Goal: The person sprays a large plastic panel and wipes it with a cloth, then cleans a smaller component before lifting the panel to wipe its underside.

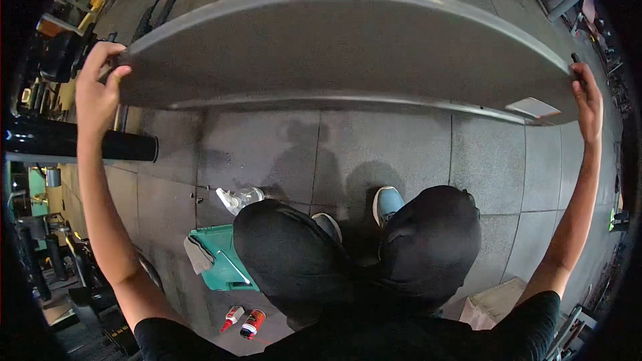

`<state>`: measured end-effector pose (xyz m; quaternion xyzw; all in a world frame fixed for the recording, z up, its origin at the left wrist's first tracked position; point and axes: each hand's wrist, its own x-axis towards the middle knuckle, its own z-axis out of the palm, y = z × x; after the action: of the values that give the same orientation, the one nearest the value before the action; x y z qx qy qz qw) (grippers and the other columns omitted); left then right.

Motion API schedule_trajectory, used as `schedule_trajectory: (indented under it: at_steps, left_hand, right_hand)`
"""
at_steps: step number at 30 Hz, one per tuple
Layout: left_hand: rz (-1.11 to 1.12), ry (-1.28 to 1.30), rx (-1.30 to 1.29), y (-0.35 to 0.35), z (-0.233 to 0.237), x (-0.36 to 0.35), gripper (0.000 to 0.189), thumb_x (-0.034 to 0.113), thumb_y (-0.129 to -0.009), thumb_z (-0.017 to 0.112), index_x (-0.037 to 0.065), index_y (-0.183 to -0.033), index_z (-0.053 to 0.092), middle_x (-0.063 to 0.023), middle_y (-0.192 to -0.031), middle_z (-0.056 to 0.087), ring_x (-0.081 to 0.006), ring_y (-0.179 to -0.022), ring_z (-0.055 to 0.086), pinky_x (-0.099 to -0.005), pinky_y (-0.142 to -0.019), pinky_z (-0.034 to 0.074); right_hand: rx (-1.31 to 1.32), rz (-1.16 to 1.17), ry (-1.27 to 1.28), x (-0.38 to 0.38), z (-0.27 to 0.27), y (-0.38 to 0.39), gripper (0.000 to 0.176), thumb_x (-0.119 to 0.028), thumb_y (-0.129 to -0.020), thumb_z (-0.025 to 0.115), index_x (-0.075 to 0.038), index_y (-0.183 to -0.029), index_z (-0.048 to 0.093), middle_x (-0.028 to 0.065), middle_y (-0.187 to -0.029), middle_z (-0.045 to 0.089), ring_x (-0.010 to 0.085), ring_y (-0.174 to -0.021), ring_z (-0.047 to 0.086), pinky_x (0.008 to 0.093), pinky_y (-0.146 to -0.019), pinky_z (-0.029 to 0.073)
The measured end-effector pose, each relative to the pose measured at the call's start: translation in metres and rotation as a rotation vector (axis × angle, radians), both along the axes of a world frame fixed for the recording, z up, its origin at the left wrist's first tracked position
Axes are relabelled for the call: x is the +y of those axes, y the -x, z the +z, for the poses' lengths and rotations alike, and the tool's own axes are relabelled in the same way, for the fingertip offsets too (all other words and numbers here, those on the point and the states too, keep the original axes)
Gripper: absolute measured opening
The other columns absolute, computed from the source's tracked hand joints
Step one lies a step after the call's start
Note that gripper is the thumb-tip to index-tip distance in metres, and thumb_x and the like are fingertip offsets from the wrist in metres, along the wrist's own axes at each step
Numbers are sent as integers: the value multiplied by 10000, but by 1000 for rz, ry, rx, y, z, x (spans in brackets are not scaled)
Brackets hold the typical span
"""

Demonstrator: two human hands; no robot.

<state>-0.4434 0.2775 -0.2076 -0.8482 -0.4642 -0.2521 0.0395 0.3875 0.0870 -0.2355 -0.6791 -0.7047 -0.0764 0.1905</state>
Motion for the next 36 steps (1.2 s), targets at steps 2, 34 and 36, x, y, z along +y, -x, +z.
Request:
schedule_trajectory:
  at_steps: [2,34,36]
  left_hand:
    - [-28,95,-54,9,13,4,304,-15,-893,706,2,-1188,634,-51,-1150,635,-175,-1128,615,-299,-1015,466]
    - [34,208,-63,-26,-74,142,277,71,-971,632,63,-1245,669,-43,-1199,673,-209,-1190,616,-330,-1073,428]
    - [35,170,-47,-33,-76,136,303,170,-991,630,88,-1278,679,-54,-1235,663,-220,-1244,595,-355,-1102,409]
  right_hand:
    - [178,14,-32,2,5,-16,392,-248,-1080,561,-14,-1395,564,51,-1283,605,158,-1226,525,300,-1072,374]
    - [1332,-960,-352,-124,-348,-89,798,-645,-1029,488,25,-1460,530,158,-1508,532,310,-1396,470,475,-1181,314]
    - [1541,-723,-520,-118,-374,-77,824,-655,-1023,494,16,-1501,488,132,-1527,514,303,-1425,433,458,-1198,283]
